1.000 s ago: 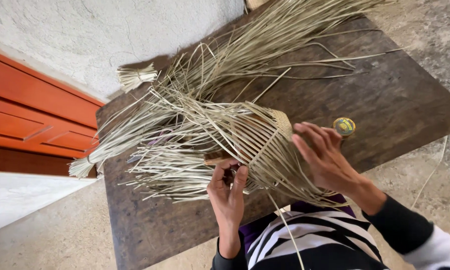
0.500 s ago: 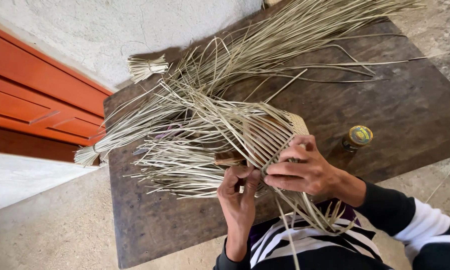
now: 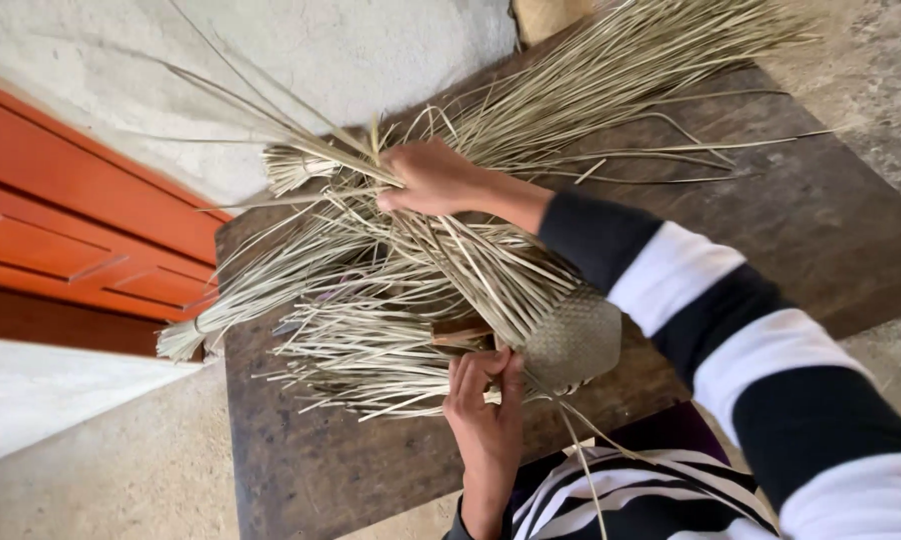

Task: Weaving a basket from dried plant fibers over a wooden form

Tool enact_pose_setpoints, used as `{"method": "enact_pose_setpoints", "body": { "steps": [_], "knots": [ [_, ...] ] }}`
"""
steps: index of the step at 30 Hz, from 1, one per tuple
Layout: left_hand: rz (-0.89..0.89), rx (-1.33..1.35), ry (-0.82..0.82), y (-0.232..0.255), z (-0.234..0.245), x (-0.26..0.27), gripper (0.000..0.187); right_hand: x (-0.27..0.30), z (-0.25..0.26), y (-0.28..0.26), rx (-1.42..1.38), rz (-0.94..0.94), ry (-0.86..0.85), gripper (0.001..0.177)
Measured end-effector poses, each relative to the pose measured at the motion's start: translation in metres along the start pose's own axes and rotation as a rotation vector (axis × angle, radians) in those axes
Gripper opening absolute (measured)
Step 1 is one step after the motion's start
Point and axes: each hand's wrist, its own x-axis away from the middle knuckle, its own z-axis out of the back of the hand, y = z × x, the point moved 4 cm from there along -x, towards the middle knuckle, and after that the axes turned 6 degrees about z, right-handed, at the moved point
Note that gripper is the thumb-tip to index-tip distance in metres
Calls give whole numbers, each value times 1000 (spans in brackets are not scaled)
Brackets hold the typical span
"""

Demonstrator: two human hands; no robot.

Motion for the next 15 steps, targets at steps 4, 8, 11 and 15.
{"method": "enact_pose_setpoints", "body": {
  "steps": [4,8,11,15],
  "knots": [
    [-10,-22,17,-1,1,-2,16,13,18,1,85,-326,-170,64],
    [89,70,-41,1,-1,-1,22,63,49,14,73,-444,4,43],
    [111,29,-89,-3,-11,4,22,151,71,0,-9,-8,309,57],
    [40,30,-22,-31,-26,11,24,223,45,3,-191,-93,218,92]
  ]
}}
